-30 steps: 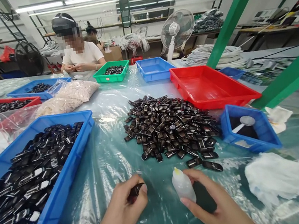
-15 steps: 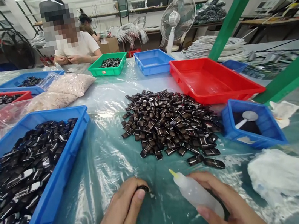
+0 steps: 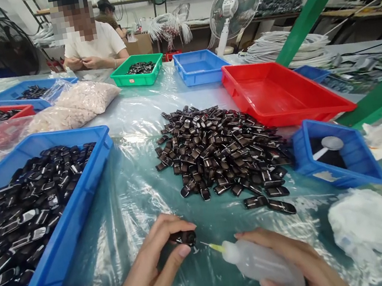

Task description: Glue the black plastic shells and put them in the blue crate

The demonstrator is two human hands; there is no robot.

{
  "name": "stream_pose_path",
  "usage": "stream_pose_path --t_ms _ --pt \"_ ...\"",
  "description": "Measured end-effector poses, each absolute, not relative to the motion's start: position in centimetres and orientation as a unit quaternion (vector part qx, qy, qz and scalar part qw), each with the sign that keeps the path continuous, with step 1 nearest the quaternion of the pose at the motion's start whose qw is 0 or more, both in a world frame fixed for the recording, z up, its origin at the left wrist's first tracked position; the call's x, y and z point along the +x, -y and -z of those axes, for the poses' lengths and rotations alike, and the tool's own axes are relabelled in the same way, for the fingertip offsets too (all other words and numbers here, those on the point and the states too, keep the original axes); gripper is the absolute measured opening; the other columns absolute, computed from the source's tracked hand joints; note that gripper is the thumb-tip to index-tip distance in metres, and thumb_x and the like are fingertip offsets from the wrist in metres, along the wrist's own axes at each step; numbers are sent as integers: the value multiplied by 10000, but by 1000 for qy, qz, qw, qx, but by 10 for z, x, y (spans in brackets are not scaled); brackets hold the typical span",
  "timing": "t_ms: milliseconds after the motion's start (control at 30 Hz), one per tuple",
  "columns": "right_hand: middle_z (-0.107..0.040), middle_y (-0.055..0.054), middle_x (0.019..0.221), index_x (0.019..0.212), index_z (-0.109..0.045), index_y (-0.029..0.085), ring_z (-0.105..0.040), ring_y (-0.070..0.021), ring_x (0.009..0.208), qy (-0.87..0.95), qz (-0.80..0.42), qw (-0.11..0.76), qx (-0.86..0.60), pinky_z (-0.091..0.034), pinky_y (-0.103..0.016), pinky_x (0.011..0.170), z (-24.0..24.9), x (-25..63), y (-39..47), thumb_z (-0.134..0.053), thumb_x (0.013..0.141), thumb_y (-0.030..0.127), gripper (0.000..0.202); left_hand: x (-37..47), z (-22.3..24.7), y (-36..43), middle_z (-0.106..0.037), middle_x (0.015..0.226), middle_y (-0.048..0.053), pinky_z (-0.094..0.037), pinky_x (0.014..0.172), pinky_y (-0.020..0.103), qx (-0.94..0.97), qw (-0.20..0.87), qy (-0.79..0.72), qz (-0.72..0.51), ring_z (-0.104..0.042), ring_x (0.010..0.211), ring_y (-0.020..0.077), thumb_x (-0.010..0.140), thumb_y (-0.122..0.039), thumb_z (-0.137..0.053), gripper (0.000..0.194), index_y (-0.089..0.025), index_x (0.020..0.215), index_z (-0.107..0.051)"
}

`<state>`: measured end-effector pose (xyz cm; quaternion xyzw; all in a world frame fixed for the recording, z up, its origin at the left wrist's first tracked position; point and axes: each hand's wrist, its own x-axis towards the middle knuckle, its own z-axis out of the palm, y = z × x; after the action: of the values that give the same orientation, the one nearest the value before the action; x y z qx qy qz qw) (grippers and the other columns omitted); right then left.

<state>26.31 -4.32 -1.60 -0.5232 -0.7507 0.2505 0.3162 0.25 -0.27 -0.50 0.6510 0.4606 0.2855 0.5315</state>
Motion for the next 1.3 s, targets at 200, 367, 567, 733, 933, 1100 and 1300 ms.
stream_pose_path --t_ms 200,367,567,733,933,1100,1300 --pt "-747 -38 1040 1154 -671 311 -730 -253 882 753 -253 284 -537 -604 -339 779 10 260 41 -668 739 257 419 2 4 5 -553 1099 47 -446 857 345 654 528 -469 -271 -499 1089 259 980 -359 -418 228 -341 1134 -585" --pt "-741 -14 1052 1185 -633 357 -729 -231 892 761 -229 294 -531 -613 -297 742 13 260 42 -674 732 231 471 2 1 7 -538 1085 35 -463 806 309 672 512 -474 -248 -527 1037 245 978 -364 -427 211 -365 1123 -581" --pt "-742 -8 1040 1186 -633 382 -723 -237 908 770 -219 283 -528 -607 -317 786 20 264 47 -758 709 336 496 0 -2 6 -523 1095 34 -460 833 258 743 489 -401 -219 -546 1000 198 982 -216 -440 254 -345 1174 -544" --pt "-748 -18 1011 1154 -659 421 -731 -253 876 763 -202 305 -533 -620 -338 739 28 269 48 -759 688 519 486 -1 -4 6 -549 1081 17 -472 830 250 751 480 -403 -207 -563 1001 194 976 -218 -470 242 -352 1158 -557" --pt "-747 -2 954 1169 -648 439 -740 -225 796 766 -237 340 -492 -623 -288 682 21 264 38 -751 723 485 460 -2 -5 7 -576 1063 35 -484 832 280 762 466 -399 -209 -570 1000 217 971 -232 -487 221 -322 1156 -570" --pt "-747 0 956 1191 -634 440 -741 -227 779 776 -232 330 -486 -627 -292 660 18 265 37 -741 736 481 469 -2 -4 7 -566 1066 33 -482 818 257 776 463 -380 -200 -571 978 196 973 -217 -488 228 -303 1177 -542" --pt "-748 5 962 1201 -622 454 -742 -228 785 771 -238 316 -499 -631 -287 652 18 266 40 -735 743 469 472 -1 -2 7 -573 1053 41 -492 797 270 776 455 -386 -202 -581 954 204 972 -225 -487 211 -300 1161 -543"
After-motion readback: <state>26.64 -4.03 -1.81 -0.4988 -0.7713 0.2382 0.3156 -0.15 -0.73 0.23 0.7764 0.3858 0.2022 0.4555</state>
